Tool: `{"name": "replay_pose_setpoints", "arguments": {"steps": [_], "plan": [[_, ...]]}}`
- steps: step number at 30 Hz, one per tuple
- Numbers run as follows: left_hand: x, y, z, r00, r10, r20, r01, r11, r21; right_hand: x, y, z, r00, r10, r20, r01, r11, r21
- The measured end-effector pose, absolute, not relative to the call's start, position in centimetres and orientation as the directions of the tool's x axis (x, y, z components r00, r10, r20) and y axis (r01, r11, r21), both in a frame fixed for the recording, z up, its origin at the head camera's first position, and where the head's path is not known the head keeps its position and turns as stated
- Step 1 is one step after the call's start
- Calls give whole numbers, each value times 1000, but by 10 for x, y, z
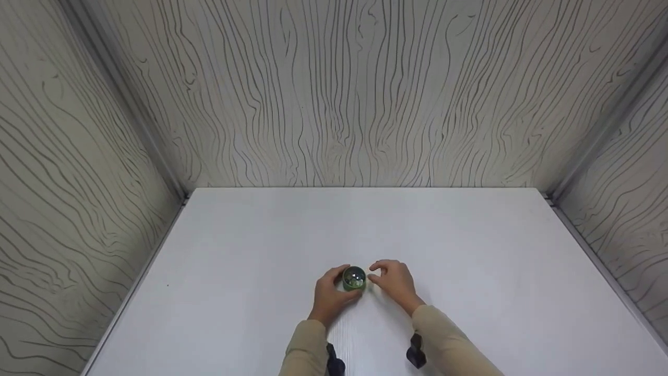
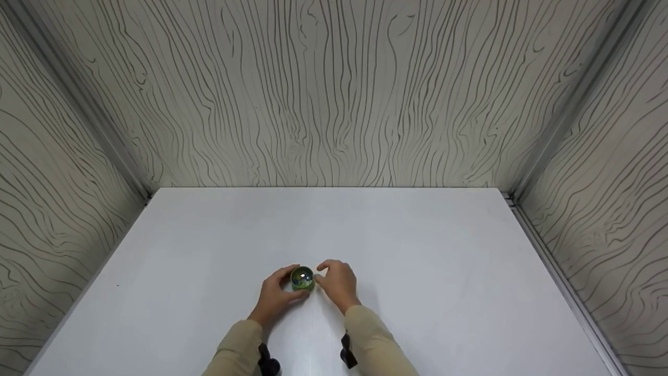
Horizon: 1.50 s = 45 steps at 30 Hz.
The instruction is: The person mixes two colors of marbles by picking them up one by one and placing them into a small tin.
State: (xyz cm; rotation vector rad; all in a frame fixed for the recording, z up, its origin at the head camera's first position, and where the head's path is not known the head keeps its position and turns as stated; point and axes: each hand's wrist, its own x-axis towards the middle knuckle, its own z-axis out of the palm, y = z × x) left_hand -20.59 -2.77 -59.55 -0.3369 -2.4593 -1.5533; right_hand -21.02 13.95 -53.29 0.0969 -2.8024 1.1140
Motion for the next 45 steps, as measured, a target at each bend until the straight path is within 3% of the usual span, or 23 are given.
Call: {"name": "replay_pose_setpoints", "arguments": {"steps": [22, 45], "plan": [[-207, -29, -597, -966, 70, 250, 256, 420, 871, -218, 147, -538, -990, 33, 136, -66, 748, -660], [-205, -26, -594, -976, 54, 211, 215, 404, 889, -235, 150, -538, -993, 120, 17, 82, 763, -641]]}}
